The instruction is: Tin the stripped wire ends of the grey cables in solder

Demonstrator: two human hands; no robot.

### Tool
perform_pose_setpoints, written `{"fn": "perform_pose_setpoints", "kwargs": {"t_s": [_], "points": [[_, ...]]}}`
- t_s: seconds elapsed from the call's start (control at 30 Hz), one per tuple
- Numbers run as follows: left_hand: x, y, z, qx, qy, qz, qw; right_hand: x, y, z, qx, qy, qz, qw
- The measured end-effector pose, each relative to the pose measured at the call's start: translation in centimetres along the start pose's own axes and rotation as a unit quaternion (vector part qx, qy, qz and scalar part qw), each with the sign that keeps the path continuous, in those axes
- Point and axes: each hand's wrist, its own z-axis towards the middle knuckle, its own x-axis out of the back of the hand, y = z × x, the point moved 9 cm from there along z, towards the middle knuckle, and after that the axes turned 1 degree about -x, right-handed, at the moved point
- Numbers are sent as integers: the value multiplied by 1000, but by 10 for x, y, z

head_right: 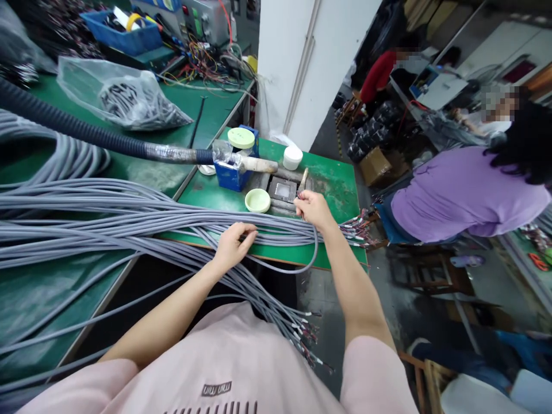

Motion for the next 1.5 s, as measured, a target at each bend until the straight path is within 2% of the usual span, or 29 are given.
{"fn": "perform_pose_setpoints", "kwargs": {"t_s": [0.07,0.17,0.33,0.57,0.7,0.83,1.0,1.1,1.17,1.23,1.3,1.37,1.43,1.5], "points": [[-5,-8,0,-34,-29,64,997,0,8,30,-16,-17,-121,992],[-15,-7,-3,-82,-67,110,988,-7,14,68,-24,-34,-213,976],[-15,-3,-3,-88,-74,123,986,-25,22,108,-34,-60,-351,934],[-17,-2,0,-81,-84,145,982,-42,35,131,-54,-95,-457,883],[-18,-3,0,-84,-83,151,982,-46,41,135,-61,-101,-472,874],[-17,-2,0,-91,-77,157,980,-46,43,136,-64,-95,-462,879],[-15,1,0,-99,-66,156,981,-41,30,133,-49,-74,-409,908],[-14,2,0,-101,-61,155,981,-35,15,116,-40,-65,-353,933],[-14,1,0,-101,-63,153,981,-31,5,95,-38,-64,-245,967],[-14,-2,0,-96,-68,148,982,-29,-5,69,-36,-57,-50,996],[-15,-5,0,-84,-75,137,984,-25,-14,42,-20,-34,104,994],[-16,-6,0,-62,-83,99,990,-24,-20,15,5,-2,172,985],[-19,-4,0,-13,-81,-3,997,-28,-25,-7,26,23,206,978],[-29,1,-3,61,-78,-172,980,-37,-29,-25,41,44,231,971]]}}
